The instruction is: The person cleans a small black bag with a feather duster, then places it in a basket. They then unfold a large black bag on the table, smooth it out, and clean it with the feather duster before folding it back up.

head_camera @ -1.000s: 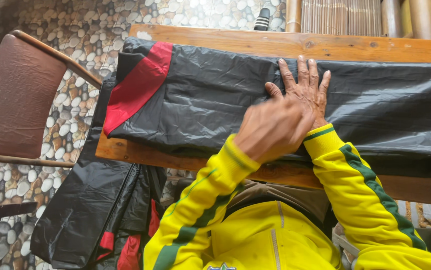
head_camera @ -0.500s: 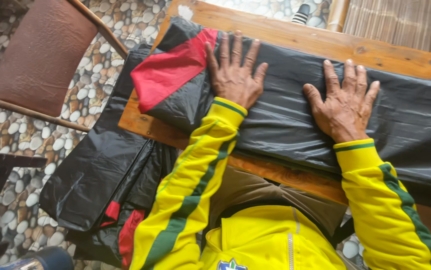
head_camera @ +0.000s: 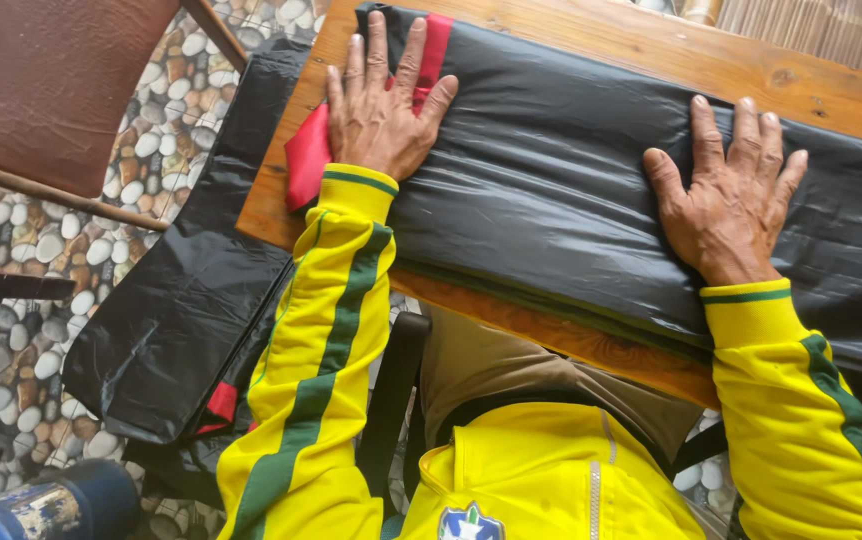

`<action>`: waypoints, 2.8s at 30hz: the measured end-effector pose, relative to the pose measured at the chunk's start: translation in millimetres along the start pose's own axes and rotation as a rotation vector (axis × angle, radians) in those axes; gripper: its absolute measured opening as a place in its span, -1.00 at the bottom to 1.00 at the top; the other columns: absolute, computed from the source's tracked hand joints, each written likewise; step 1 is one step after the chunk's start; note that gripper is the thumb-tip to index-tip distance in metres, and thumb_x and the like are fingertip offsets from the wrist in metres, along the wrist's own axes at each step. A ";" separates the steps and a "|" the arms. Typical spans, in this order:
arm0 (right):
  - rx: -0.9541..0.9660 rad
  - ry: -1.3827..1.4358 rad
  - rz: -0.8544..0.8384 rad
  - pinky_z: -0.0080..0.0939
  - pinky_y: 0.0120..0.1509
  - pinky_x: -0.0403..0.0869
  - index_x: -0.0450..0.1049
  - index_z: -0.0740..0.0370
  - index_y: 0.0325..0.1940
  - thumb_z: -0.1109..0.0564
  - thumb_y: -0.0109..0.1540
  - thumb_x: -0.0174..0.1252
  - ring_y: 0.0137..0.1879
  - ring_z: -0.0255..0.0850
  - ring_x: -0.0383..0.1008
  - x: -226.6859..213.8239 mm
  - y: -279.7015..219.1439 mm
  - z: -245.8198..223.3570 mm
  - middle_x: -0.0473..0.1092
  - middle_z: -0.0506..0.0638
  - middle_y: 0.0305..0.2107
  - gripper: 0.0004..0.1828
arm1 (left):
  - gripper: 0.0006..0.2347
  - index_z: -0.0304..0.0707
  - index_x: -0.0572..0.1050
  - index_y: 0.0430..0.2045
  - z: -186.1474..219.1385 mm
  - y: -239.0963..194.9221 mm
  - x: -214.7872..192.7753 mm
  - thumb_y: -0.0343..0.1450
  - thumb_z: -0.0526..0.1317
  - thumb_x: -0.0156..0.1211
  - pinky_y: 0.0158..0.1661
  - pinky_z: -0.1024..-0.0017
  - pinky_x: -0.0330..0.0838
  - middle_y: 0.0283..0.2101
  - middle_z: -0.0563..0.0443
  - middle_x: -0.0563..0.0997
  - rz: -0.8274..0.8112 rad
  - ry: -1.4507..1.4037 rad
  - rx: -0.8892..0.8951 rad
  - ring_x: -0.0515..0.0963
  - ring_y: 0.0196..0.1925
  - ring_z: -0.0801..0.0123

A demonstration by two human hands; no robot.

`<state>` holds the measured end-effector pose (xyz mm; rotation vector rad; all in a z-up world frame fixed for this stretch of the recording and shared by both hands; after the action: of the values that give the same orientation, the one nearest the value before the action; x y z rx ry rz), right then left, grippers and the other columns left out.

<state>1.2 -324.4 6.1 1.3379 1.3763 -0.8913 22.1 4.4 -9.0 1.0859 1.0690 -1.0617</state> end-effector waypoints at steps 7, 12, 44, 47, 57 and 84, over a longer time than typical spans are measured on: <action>0.025 -0.003 0.003 0.41 0.34 -0.33 0.07 0.03 0.45 -0.41 0.27 -0.29 0.44 0.22 -0.23 -2.8 -3.1 0.6 -0.07 0.34 0.36 -0.22 | -0.43 0.34 -0.16 0.36 6.6 -1.2 -9.0 0.46 0.33 -0.42 0.31 -0.15 -0.25 0.43 -0.01 -0.28 -0.035 -0.023 0.000 -0.12 0.49 -0.02; 0.063 -0.023 0.018 0.41 0.36 -0.32 0.09 -0.01 0.43 -0.42 0.25 -0.28 0.46 0.17 -0.22 -0.4 -0.6 5.4 -0.05 0.29 0.36 -0.22 | -0.41 -0.13 0.18 0.32 67.9 -1.6 -29.5 0.44 0.18 -0.14 0.23 -0.38 -0.59 0.39 -0.39 -0.23 0.237 0.121 0.125 -0.32 0.43 -0.17; -0.024 -0.084 -0.014 0.46 0.32 -0.24 0.05 0.11 0.47 -0.31 0.32 -0.29 0.42 0.26 -0.20 3.6 0.6 -14.0 -0.07 0.34 0.35 -0.27 | -0.54 0.07 0.30 0.19 6.5 17.2 14.4 0.45 0.18 -0.17 0.29 -0.03 -0.16 0.28 -0.22 0.25 0.286 -0.162 0.225 0.18 0.35 0.05; -0.064 -0.109 -0.005 0.52 0.27 -0.19 0.09 0.22 0.46 -0.27 0.34 -0.26 0.39 0.34 -0.15 5.3 -0.1 -15.4 -0.04 0.39 0.33 -0.27 | -0.51 0.11 0.24 0.24 6.2 18.7 20.1 0.45 0.20 -0.22 0.31 -0.02 -0.21 0.33 -0.21 0.12 0.214 -0.152 0.186 0.06 0.39 0.05; 0.087 -0.095 -0.183 0.51 0.30 -0.40 -0.06 0.09 0.47 -0.27 0.27 -0.32 0.45 0.28 -0.32 0.9 7.2 -29.1 -0.19 0.33 0.38 -0.26 | -0.52 0.11 0.25 0.24 6.0 20.0 25.5 0.45 0.18 -0.14 0.34 -0.04 -0.18 0.34 -0.20 0.10 0.252 -0.150 0.147 0.06 0.40 0.08; 0.105 -0.133 0.067 0.19 0.49 -0.23 -0.16 0.31 0.47 -0.48 0.31 -0.34 0.51 0.09 -0.29 40.5 16.8 -64.1 -0.22 0.20 0.40 -0.06 | -0.53 -0.10 0.19 0.32 5.2 11.1 4.1 0.54 0.06 -0.11 0.25 -0.12 -0.13 0.35 -0.29 0.09 0.201 -0.116 0.343 0.09 0.38 -0.10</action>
<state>11.5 -250.4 -14.8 1.3709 1.1900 -1.0000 34.2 0.4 -10.7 1.3557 0.6824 -1.1541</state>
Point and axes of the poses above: each hand's wrist, its own y-axis towards the middle knuckle, its own x-axis out of the palm, z = x × y, the point moved 2 cm from there along y, towards the middle knuckle
